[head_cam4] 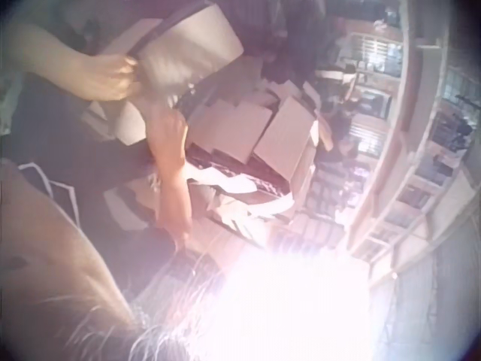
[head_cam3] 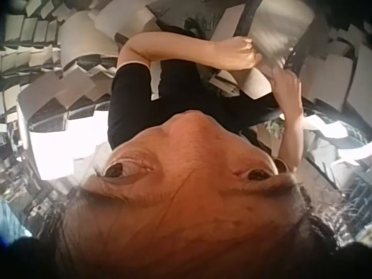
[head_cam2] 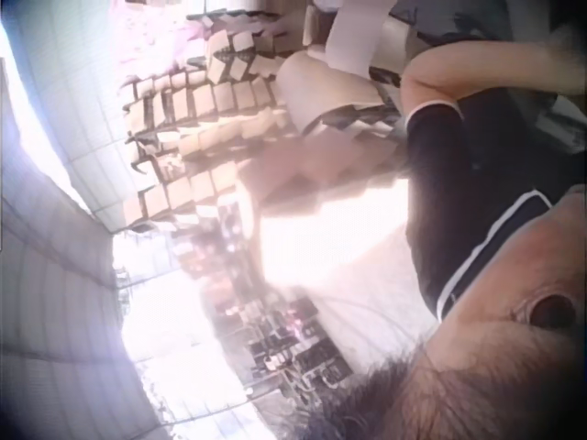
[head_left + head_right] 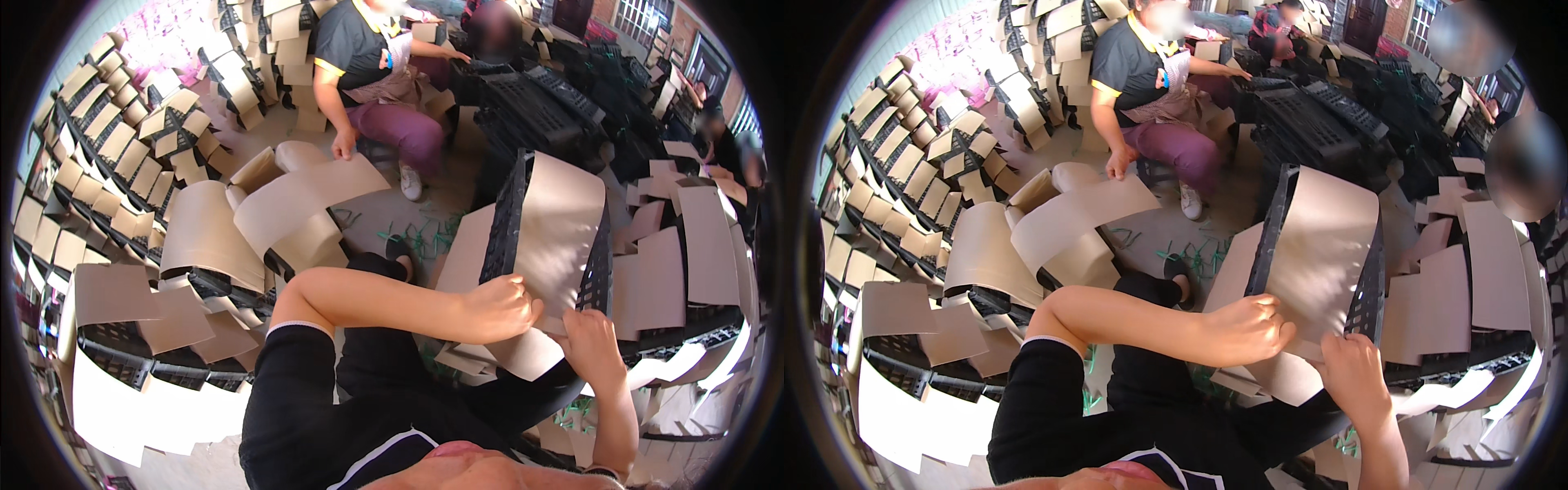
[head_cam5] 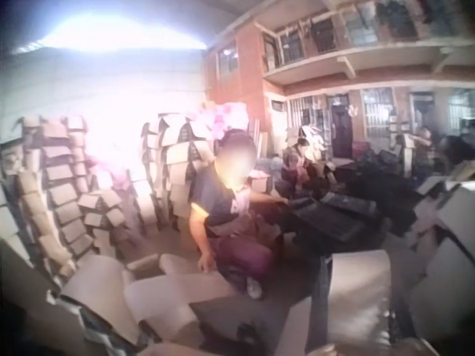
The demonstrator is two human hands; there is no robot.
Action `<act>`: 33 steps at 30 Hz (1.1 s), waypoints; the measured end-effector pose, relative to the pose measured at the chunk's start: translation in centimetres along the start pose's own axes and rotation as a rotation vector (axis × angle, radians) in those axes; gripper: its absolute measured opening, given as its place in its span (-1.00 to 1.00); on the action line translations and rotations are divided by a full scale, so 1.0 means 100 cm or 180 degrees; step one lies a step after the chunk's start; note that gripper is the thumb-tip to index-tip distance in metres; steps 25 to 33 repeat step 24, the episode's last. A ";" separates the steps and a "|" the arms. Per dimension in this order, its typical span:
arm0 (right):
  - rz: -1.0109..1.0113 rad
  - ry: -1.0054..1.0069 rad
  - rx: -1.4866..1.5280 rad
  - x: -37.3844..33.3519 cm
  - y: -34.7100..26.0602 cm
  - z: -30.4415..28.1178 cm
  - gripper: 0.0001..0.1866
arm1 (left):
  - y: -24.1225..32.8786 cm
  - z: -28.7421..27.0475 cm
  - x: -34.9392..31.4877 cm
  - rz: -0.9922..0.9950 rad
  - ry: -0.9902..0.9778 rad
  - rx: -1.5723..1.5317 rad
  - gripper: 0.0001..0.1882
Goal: The person sits on the floor and assembles black plastic crates by inserting beige cardboard pieces into them. They repeatedly pick up crates, insert the cardboard, and place the assembled units aside.
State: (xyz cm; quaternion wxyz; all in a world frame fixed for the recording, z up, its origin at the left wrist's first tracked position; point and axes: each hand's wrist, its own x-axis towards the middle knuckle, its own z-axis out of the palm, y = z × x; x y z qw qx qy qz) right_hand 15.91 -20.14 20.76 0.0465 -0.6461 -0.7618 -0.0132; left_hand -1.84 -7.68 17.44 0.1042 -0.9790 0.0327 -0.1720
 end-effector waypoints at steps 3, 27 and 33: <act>0.0262 -0.0279 0.0394 0.016 -0.009 0.000 -0.68 | -0.005 0.001 0.005 0.0049 0.0349 -0.0423 -0.81; 0.0108 -0.0596 0.0182 0.008 0.017 0.006 -0.87 | -0.041 0.065 0.119 0.0031 -0.4835 -0.2155 -0.68; 0.0108 -0.0596 0.0182 0.008 0.017 0.006 -0.87 | -0.041 0.065 0.119 0.0031 -0.4835 -0.2155 -0.68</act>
